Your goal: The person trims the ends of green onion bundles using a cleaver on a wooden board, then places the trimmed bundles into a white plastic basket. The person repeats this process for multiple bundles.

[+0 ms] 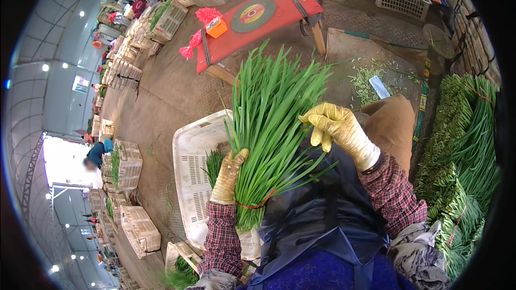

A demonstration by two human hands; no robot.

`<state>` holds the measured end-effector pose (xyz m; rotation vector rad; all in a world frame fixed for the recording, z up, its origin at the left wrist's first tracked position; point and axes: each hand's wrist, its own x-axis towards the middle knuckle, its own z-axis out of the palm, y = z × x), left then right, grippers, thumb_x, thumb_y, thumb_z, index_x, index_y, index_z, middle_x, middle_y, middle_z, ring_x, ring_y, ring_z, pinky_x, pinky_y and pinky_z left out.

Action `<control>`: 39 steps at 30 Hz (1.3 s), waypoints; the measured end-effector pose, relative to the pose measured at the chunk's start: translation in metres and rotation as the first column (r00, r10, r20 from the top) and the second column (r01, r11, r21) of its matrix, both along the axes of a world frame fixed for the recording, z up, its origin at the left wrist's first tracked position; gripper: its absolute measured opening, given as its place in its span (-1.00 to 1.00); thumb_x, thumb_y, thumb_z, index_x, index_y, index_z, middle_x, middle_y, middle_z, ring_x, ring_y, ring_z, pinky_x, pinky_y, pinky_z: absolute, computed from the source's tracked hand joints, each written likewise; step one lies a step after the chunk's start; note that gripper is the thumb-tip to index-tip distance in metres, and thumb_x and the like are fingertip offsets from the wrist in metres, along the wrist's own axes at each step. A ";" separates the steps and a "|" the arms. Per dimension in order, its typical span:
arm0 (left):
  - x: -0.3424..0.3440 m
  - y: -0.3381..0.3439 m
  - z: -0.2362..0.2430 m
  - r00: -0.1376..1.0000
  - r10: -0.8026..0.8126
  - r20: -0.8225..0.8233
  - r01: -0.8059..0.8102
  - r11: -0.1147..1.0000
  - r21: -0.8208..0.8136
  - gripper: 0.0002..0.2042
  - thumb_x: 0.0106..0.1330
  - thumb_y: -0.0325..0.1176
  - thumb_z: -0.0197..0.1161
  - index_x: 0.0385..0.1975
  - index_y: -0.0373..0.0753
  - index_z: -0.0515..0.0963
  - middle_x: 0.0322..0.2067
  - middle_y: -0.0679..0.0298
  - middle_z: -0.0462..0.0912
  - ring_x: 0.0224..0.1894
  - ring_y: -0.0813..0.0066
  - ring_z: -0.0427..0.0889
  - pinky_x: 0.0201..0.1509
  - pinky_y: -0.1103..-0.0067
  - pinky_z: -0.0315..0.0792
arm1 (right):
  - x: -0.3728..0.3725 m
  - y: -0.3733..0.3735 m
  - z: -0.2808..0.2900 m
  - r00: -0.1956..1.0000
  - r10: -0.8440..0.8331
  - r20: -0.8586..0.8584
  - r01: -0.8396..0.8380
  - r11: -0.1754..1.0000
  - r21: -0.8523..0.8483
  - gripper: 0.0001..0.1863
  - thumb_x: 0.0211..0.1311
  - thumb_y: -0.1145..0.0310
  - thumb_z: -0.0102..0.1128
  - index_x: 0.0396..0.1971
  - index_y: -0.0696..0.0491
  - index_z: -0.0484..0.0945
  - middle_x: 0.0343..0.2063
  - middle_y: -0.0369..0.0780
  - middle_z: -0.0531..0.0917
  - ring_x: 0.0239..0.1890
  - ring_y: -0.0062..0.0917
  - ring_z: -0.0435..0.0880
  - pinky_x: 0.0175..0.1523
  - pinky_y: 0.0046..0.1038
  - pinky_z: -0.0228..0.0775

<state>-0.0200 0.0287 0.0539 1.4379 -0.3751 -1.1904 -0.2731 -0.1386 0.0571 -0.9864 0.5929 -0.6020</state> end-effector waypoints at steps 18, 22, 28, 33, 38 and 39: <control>0.001 -0.008 0.012 0.992 -0.079 0.095 0.069 0.992 0.105 -0.64 0.34 -0.28 0.25 0.08 -0.25 0.46 -0.19 0.31 0.64 -0.27 0.55 0.64 -0.22 0.65 0.56 | 0.027 -0.053 -0.001 0.786 -0.137 -0.603 -0.390 0.648 -0.654 -0.72 0.26 0.26 0.15 -0.08 0.03 0.57 -0.66 -0.15 0.60 -0.60 -0.41 0.64 -0.40 -0.37 0.46; -0.008 -0.006 0.014 0.997 0.022 0.067 -0.028 0.997 0.076 -0.65 0.33 -0.27 0.27 0.06 -0.25 0.46 -0.20 0.31 0.65 -0.28 0.54 0.64 -0.24 0.64 0.56 | 0.028 -0.055 -0.012 0.830 -0.074 -0.554 -0.332 0.732 -0.595 -0.73 0.29 0.24 0.17 -0.09 0.05 0.57 -0.65 -0.21 0.59 -0.63 -0.53 0.61 -0.45 -0.45 0.43; -0.005 -0.008 0.009 0.999 -0.005 0.053 0.002 0.998 0.064 -0.63 0.33 -0.28 0.27 0.07 -0.25 0.45 -0.18 0.29 0.64 -0.26 0.53 0.64 -0.23 0.64 0.56 | 0.019 -0.059 -0.017 0.897 -0.165 -0.410 -0.008 0.922 -0.388 -0.71 0.35 0.31 0.11 0.00 0.06 0.55 -0.62 -0.30 0.59 -0.69 -0.68 0.44 -0.57 -0.59 0.29; 0.003 -0.007 0.008 0.998 -0.055 0.043 0.052 0.996 0.071 -0.61 0.32 -0.30 0.27 0.10 -0.28 0.43 -0.15 0.29 0.63 -0.22 0.53 0.63 -0.18 0.63 0.56 | 0.014 -0.055 -0.018 0.898 0.027 -0.439 -0.195 0.920 -0.341 -0.66 0.36 0.29 0.08 0.07 0.07 0.52 -0.65 -0.30 0.57 -0.71 -0.74 0.39 -0.62 -0.66 0.22; -0.001 -0.007 0.010 0.997 -0.037 0.075 0.031 0.996 0.080 -0.62 0.32 -0.31 0.27 0.09 -0.28 0.44 -0.15 0.30 0.63 -0.22 0.54 0.63 -0.18 0.63 0.55 | 0.015 -0.055 -0.011 0.934 0.036 -0.356 -0.112 0.974 -0.196 -0.62 0.36 0.19 0.12 0.00 0.18 0.52 -0.70 -0.26 0.57 -0.78 -0.71 0.36 -0.67 -0.64 0.15; 0.000 -0.008 0.009 0.994 -0.054 0.099 0.045 0.995 0.092 -0.62 0.32 -0.31 0.28 0.09 -0.28 0.44 -0.15 0.30 0.63 -0.22 0.54 0.63 -0.18 0.63 0.55 | 0.014 -0.061 -0.017 0.954 0.070 -0.292 -0.116 0.983 -0.142 -0.61 0.36 0.18 0.12 -0.03 0.20 0.52 -0.70 -0.25 0.57 -0.81 -0.70 0.35 -0.68 -0.63 0.13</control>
